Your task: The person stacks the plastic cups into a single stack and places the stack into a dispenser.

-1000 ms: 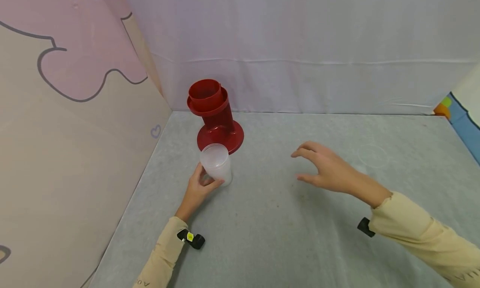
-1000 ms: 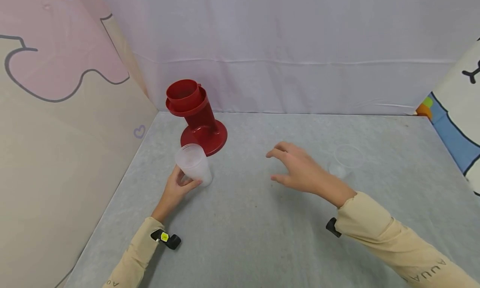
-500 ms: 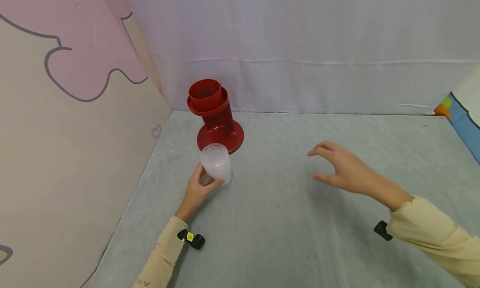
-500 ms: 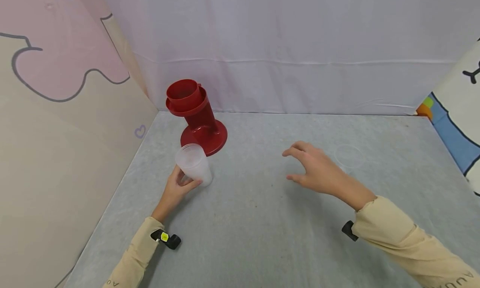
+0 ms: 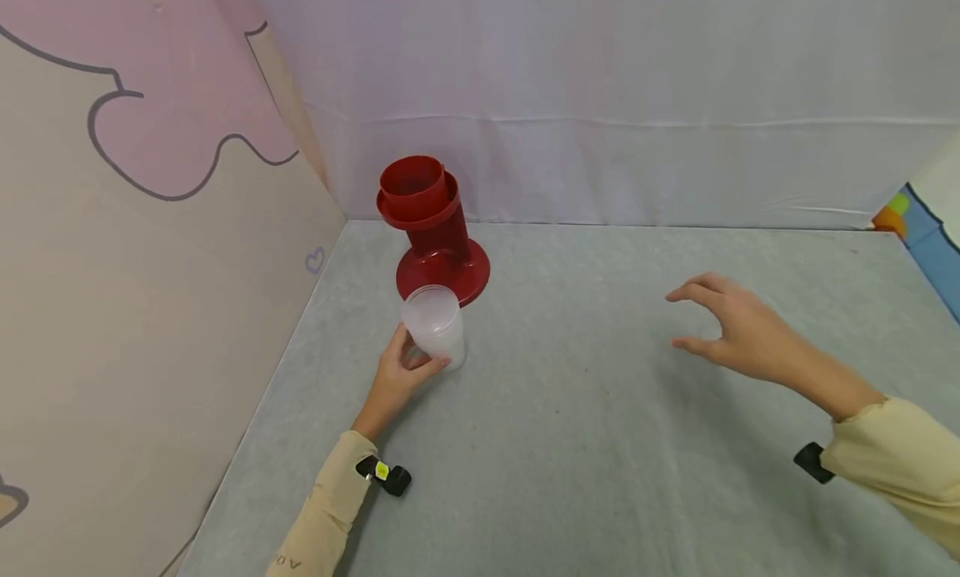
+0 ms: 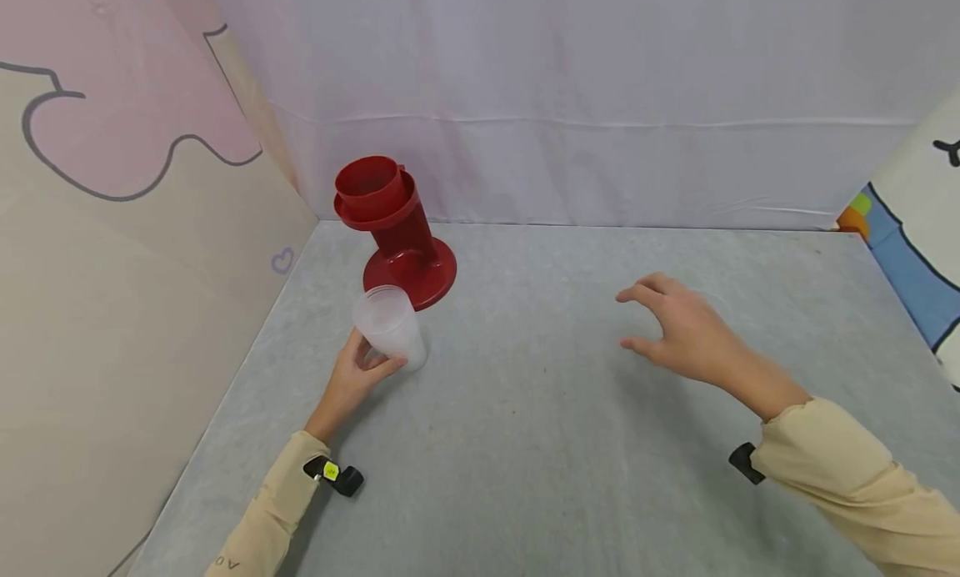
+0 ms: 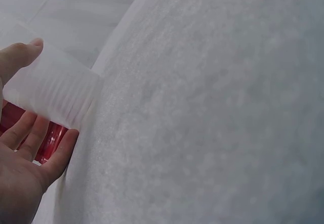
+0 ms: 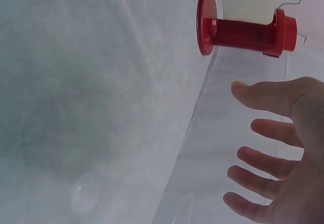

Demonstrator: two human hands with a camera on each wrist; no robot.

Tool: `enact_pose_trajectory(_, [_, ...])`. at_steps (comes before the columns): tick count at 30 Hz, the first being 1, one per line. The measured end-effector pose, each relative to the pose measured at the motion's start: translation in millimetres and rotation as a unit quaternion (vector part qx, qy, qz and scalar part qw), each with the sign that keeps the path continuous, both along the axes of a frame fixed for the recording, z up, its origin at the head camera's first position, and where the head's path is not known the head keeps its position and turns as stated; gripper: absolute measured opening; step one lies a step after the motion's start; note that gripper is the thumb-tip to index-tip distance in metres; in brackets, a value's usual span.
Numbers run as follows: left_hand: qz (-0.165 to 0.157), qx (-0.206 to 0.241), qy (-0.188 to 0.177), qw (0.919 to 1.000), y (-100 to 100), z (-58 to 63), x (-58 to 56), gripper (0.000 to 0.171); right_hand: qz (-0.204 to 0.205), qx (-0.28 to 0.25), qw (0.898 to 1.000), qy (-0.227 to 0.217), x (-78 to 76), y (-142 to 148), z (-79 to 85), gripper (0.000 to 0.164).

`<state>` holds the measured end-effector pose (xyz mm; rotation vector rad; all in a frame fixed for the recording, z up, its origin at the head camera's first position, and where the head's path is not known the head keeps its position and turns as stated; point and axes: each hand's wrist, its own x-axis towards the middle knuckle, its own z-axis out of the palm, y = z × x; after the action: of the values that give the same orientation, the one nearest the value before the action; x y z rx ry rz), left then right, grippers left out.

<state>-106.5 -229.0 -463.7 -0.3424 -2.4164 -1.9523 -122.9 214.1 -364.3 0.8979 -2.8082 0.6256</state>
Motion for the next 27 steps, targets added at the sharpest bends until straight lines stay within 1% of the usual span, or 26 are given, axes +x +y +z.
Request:
enact_pose_trajectory(5, [0.003,0.001,-0.003,1.0000,0.2,0.3,0.3,0.072,-0.015,0.001,1.000,0.011,-3.6,18.2,-4.0,0.054])
enact_pose_trajectory(10, [0.010,-0.010,-0.006,0.9999,2.8,-0.7,0.2,0.071,-0.032,0.015,0.999,0.028,-4.9,38.1,-9.7,0.057])
enact_pose_trajectory(16, [0.006,-0.008,-0.001,1.0000,6.5,-2.7,-3.5,0.070,-0.076,0.036,0.996,0.007,-4.2,58.5,-19.1,0.066])
enact_pose_trajectory(20, [0.000,-0.001,0.004,1.0000,8.1,-3.5,-5.4,0.069,-0.099,0.033,0.995,-0.004,-4.7,67.4,-23.9,0.072])
enact_pose_trajectory(23, [-0.001,0.003,0.007,1.0000,8.7,-4.2,-5.7,0.070,-0.104,0.037,0.994,-0.020,-6.7,71.8,-27.1,0.074])
enact_pose_trajectory(27, [0.000,0.004,0.003,1.0000,10.0,-3.6,-6.7,0.071,-0.098,0.034,0.994,-0.032,-8.1,77.3,-31.6,0.069])
